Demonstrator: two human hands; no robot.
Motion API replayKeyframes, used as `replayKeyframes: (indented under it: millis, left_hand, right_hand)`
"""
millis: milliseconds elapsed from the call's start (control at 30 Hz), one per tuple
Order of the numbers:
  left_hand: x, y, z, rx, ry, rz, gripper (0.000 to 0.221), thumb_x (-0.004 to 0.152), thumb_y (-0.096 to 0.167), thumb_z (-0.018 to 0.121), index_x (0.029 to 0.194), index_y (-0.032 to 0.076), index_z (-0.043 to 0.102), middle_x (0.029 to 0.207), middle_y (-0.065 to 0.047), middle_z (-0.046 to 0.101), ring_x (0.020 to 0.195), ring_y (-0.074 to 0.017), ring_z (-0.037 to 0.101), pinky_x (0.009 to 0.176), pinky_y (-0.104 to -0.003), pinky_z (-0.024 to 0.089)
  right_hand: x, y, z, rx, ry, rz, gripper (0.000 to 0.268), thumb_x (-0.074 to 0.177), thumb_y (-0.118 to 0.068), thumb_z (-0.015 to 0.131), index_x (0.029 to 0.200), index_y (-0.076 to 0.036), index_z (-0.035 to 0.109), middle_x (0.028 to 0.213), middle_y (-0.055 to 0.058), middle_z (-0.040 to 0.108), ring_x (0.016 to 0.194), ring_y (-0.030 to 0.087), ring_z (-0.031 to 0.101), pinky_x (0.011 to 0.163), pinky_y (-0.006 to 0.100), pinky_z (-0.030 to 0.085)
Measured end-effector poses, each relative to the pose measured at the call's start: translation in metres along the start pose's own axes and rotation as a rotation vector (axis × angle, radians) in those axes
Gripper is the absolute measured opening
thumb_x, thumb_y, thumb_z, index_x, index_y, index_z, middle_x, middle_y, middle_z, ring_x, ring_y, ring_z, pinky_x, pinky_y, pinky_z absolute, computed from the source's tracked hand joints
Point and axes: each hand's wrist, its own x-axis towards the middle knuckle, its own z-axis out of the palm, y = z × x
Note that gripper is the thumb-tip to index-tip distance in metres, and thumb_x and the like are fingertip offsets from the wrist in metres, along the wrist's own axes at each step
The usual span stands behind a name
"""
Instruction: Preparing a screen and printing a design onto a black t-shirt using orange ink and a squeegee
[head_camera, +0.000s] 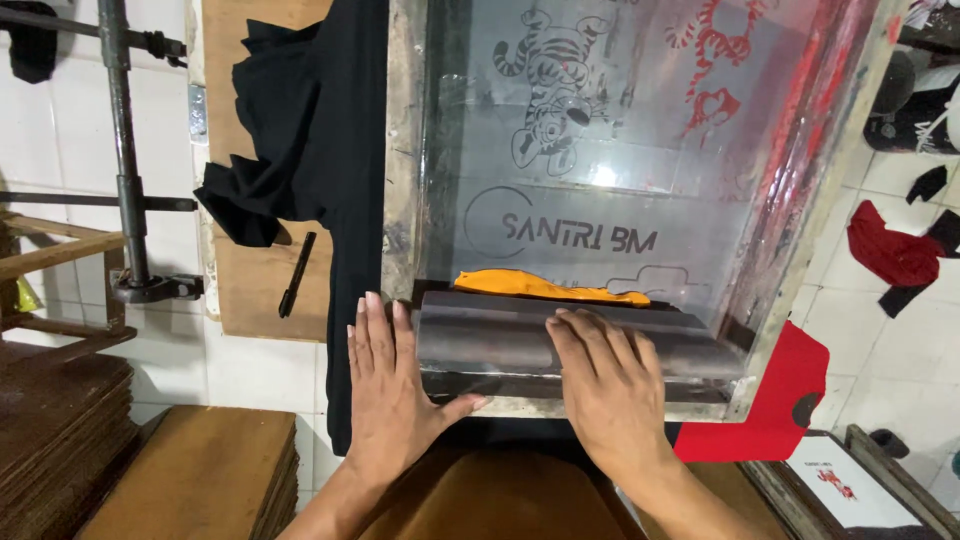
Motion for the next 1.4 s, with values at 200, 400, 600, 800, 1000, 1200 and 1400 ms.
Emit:
replayKeyframes:
  millis: [200,400,600,800,1000,1200,1400]
  left_hand:
    - [-0.001,-0.006,0.008,-0.096,0.060,0.034,0.150,0.065,0.090,0.069,0.164,0.002,-0.002,0.170,-0.030,0.000,0.160,-0.0446,0.006,0.128,-0.058,0.015]
    - [-0.005,-0.016,0.012,-0.143,0.181,0.121,0.146,0.067,0.088,0.068,0.165,0.001,0.004,0.171,-0.031,0.007,0.158,-0.0488,0.019,0.125,-0.061,0.027]
    - [-0.010,-0.037,0.008,-0.477,0.143,0.304,0.122,0.081,0.057,0.081,0.165,0.008,0.008,0.171,-0.030,-0.003,0.162,-0.0463,0.004,0.129,-0.058,0.020]
    - [-0.027,-0.045,0.007,-0.519,0.126,0.363,0.124,0.081,0.044,0.085,0.164,0.005,0.002,0.171,-0.031,0.005,0.162,-0.0438,0.010,0.129,-0.054,0.020]
    - [-0.057,-0.051,0.023,-0.308,0.165,0.207,0.111,0.085,0.050,0.076,0.162,-0.001,0.015,0.170,-0.028,0.013,0.160,-0.0415,0.013,0.128,-0.053,0.018]
    - [-0.077,-0.057,0.030,-0.378,0.201,0.066,0.103,0.082,0.037,0.085,0.161,0.000,0.030,0.170,-0.024,0.018,0.156,-0.0448,0.015,0.124,-0.057,0.019]
    - [-0.123,-0.094,0.072,-0.568,0.474,-0.167,0.072,0.089,0.018,0.082,0.151,0.000,0.051,0.132,-0.023,0.057,0.115,-0.0430,0.063,0.091,-0.049,0.057]
  right_hand:
    - [-0.009,-0.004,0.005,0.014,0.007,0.001,0.030,0.094,-0.002,0.058,0.119,-0.013,0.070,0.130,0.000,0.070,0.119,0.021,0.066,0.084,0.036,0.043]
    - [-0.031,-0.011,0.014,0.021,0.019,0.007,0.034,0.092,-0.002,0.056,0.123,-0.013,0.068,0.136,0.002,0.067,0.123,0.024,0.063,0.084,0.039,0.044]
    - [-0.061,-0.018,0.030,0.043,0.038,0.012,0.038,0.092,-0.003,0.055,0.128,-0.013,0.064,0.142,0.006,0.062,0.129,0.029,0.059,0.087,0.043,0.046]
    - [-0.085,-0.028,0.043,0.005,-0.028,0.008,0.048,0.087,-0.011,0.062,0.134,-0.014,0.060,0.144,0.007,0.056,0.130,0.030,0.055,0.082,0.043,0.045]
    - [-0.102,-0.025,0.055,-0.043,0.052,-0.050,0.051,0.089,-0.007,0.056,0.140,-0.013,0.058,0.138,0.005,0.061,0.132,0.031,0.054,0.088,0.043,0.045]
    - [-0.138,0.035,0.029,0.201,0.285,-0.061,0.043,0.095,-0.043,0.065,0.127,-0.015,0.070,0.123,0.018,0.066,0.122,0.044,0.058,0.105,0.057,0.042]
    - [-0.300,0.113,0.121,0.559,0.657,0.898,0.027,0.111,-0.012,0.070,0.129,0.007,0.061,0.121,0.028,0.062,0.119,0.044,0.059,0.102,0.051,0.044]
